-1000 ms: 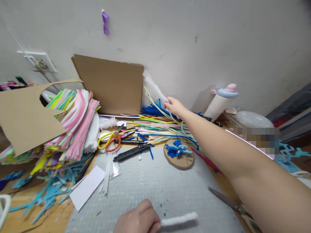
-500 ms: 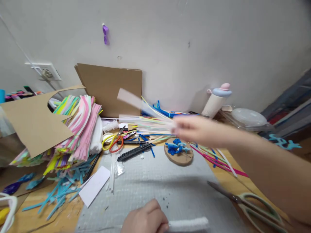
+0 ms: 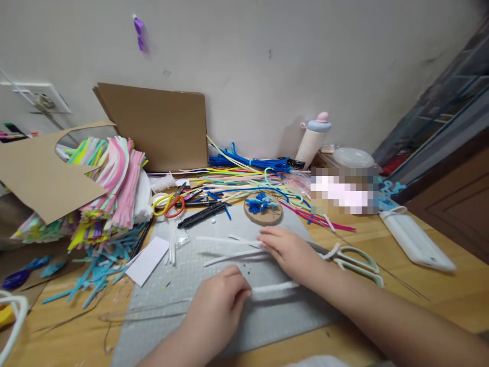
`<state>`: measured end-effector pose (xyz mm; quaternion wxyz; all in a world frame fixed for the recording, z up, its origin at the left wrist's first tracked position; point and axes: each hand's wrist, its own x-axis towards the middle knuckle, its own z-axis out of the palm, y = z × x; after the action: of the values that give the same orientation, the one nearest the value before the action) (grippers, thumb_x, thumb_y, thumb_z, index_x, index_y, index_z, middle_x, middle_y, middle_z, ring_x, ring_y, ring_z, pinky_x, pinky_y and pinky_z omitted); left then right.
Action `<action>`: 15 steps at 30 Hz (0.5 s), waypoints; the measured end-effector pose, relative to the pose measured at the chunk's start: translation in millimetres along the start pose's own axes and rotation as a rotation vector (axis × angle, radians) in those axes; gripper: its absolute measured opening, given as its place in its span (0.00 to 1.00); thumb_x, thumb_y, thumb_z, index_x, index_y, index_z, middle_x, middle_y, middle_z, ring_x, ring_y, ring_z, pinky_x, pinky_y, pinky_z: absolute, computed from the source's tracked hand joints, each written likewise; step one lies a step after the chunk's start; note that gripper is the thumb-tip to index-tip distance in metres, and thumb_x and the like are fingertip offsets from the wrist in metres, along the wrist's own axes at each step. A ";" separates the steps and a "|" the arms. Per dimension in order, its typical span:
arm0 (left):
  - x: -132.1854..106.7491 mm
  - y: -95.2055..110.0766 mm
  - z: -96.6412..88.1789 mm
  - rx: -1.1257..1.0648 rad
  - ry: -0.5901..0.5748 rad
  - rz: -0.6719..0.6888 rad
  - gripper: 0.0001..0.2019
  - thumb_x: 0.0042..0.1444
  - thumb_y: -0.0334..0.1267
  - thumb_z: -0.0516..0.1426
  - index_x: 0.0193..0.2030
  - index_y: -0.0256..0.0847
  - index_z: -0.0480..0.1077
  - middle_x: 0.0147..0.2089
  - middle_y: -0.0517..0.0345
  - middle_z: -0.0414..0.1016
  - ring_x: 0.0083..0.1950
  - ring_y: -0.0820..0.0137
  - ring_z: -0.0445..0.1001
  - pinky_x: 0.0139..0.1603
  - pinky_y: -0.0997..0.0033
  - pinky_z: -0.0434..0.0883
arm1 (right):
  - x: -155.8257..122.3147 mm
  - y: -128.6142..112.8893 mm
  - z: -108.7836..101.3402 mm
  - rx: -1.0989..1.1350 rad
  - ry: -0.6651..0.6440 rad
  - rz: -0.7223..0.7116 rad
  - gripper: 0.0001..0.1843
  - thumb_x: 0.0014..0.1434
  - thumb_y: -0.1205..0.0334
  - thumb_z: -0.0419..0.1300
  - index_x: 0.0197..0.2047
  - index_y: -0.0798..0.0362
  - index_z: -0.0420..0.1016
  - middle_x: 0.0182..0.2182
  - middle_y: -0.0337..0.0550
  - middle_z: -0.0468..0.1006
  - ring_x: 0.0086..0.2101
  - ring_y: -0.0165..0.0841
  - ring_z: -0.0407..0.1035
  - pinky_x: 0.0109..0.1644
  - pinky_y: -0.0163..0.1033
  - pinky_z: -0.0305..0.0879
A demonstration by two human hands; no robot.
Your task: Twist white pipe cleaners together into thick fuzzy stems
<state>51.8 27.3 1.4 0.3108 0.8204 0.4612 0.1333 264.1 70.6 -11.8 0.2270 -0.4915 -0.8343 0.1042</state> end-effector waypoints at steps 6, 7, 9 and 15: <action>-2.3 -3.0 -12.5 0.039 0.223 -0.026 0.09 0.58 0.33 0.50 0.32 0.41 0.71 0.45 0.56 0.68 0.33 0.73 0.70 0.36 0.72 0.65 | -2.1 2.9 -20.4 0.173 0.089 -0.083 0.17 0.62 0.70 0.48 0.49 0.51 0.73 0.38 0.46 0.76 0.39 0.33 0.70 0.43 0.39 0.66; -3.2 -3.5 -15.3 0.057 0.274 -0.028 0.09 0.58 0.34 0.50 0.32 0.42 0.72 0.49 0.55 0.66 0.32 0.74 0.70 0.36 0.71 0.65 | -4.0 3.6 -25.6 0.182 0.089 -0.084 0.16 0.62 0.69 0.48 0.48 0.51 0.73 0.38 0.45 0.76 0.39 0.33 0.70 0.42 0.38 0.66; -4.7 -4.9 -20.0 0.093 0.355 -0.027 0.10 0.59 0.36 0.50 0.33 0.43 0.73 0.56 0.54 0.62 0.33 0.74 0.70 0.36 0.70 0.66 | -8.0 5.8 -34.4 0.201 0.085 -0.083 0.14 0.62 0.68 0.49 0.45 0.51 0.74 0.38 0.45 0.76 0.39 0.33 0.70 0.42 0.38 0.66; -4.4 -7.9 -22.6 0.145 0.378 -0.022 0.10 0.58 0.37 0.50 0.34 0.45 0.74 0.59 0.55 0.60 0.33 0.73 0.71 0.37 0.68 0.66 | -14.8 17.1 -45.1 0.166 0.032 -0.044 0.13 0.61 0.68 0.50 0.43 0.51 0.75 0.38 0.43 0.78 0.40 0.33 0.71 0.44 0.37 0.66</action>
<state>32.7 35.4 14.2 0.1603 0.7959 0.5286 0.2480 305.1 64.0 16.8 0.2827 -0.4541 -0.8296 0.1601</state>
